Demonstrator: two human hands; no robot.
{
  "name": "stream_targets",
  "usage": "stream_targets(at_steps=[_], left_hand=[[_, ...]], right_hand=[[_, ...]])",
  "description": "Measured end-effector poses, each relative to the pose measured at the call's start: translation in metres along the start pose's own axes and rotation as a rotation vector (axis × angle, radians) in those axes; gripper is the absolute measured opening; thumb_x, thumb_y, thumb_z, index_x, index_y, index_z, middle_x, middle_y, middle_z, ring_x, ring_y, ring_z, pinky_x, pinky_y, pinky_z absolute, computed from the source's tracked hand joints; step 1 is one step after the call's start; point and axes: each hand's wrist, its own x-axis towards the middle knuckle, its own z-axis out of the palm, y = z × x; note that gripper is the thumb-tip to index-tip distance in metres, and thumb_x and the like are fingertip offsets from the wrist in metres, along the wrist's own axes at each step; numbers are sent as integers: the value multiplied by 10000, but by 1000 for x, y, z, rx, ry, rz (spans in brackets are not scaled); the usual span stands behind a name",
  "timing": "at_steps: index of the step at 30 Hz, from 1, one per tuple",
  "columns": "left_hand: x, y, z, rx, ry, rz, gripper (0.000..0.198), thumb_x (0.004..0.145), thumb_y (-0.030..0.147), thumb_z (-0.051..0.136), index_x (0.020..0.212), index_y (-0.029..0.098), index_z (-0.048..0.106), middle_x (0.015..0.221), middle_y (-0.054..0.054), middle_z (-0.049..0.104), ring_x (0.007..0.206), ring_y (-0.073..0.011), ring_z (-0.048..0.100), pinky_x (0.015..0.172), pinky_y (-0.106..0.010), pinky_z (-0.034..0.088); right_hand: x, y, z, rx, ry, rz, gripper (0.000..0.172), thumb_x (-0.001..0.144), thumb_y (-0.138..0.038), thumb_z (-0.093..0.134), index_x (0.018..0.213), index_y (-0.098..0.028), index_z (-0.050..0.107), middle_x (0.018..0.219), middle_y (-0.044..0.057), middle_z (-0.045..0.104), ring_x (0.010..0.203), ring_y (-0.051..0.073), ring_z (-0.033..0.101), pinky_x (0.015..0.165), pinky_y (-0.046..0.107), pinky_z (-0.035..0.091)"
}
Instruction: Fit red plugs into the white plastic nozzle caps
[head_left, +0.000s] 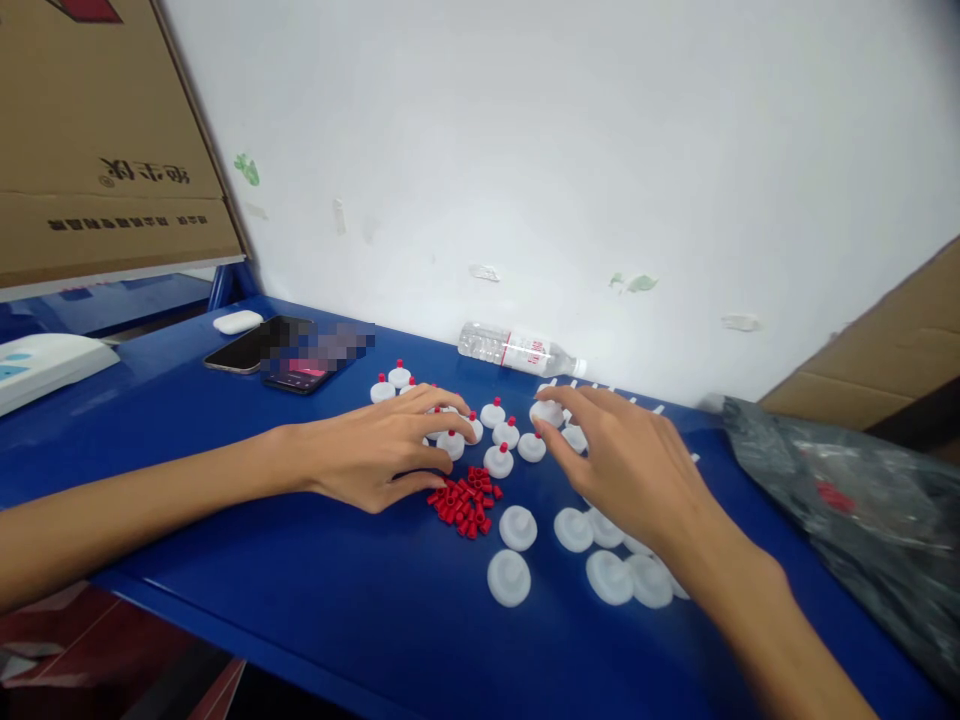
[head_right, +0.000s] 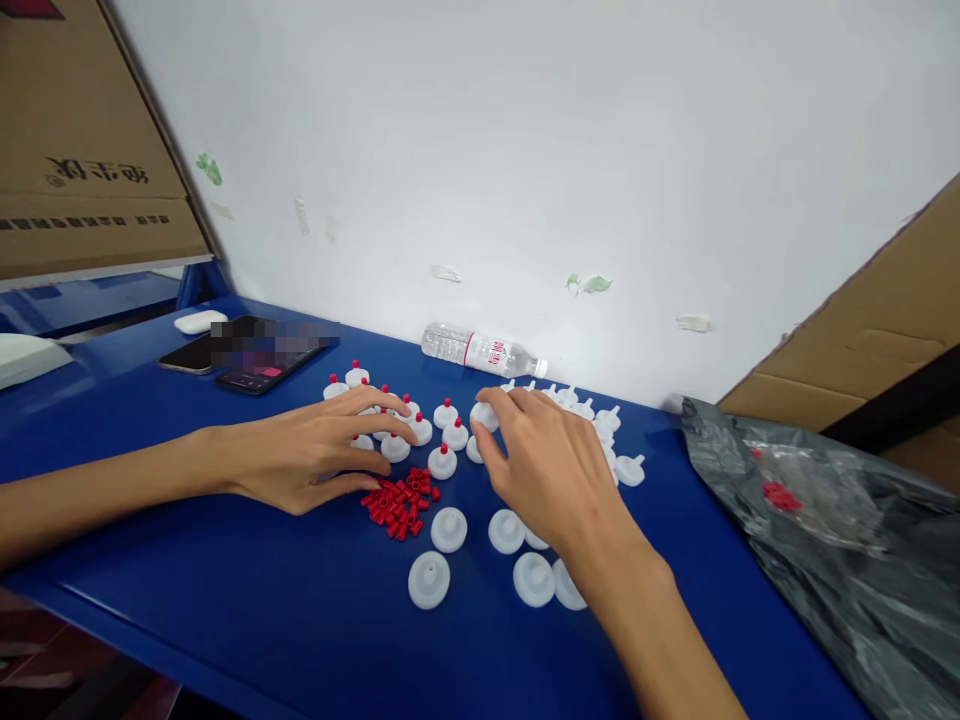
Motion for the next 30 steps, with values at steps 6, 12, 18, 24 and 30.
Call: stream_targets(at_steps=[6, 12, 18, 24, 30], left_hand=[[0, -1, 3, 8, -8, -12, 112, 957, 168, 611, 951, 173, 723, 1232, -115, 636, 1293, -324, 490, 1054, -488, 470], [1, -1, 6, 22, 85, -20, 78, 954, 161, 612, 1004, 170, 672, 1108, -105, 684, 1162, -269, 572, 1044, -435, 456], [-1, -5, 8, 96, 270, -20, 196, 986, 122, 537, 1161, 171, 612, 1008, -76, 717, 983, -220, 588, 908, -372, 477], [-5, -7, 10, 165, 362, 0, 361, 976, 73, 502, 1299, 219, 574, 1096, -85, 711, 1013, -216, 597, 915, -375, 500], [-7, -4, 7, 206, 499, -22, 252, 984, 134, 565, 1189, 258, 642, 1034, -67, 704, 942, -206, 595, 840, -371, 510]], right_hand=[[0, 0, 1, -5, 36, -21, 289, 1004, -354, 492, 1234, -245, 630, 1152, 65, 727, 962, 252, 701, 619, 316, 493], [-1, -1, 3, -2, 82, -50, 328, 1017, -364, 468, 1260, -205, 620, 1163, 97, 694, 969, 250, 683, 596, 308, 489], [-1, -3, 6, 30, 102, -127, 319, 1013, -419, 521, 1239, -219, 622, 1124, 79, 671, 819, 196, 668, 496, 281, 419], [-2, -7, 8, 104, 113, -209, 257, 1001, -367, 581, 1208, -221, 622, 1184, 62, 719, 1025, 214, 684, 726, 304, 534], [-3, -13, 10, 140, 131, -323, 301, 1016, -323, 556, 1285, -196, 602, 1177, 76, 725, 1012, 203, 680, 794, 324, 542]])
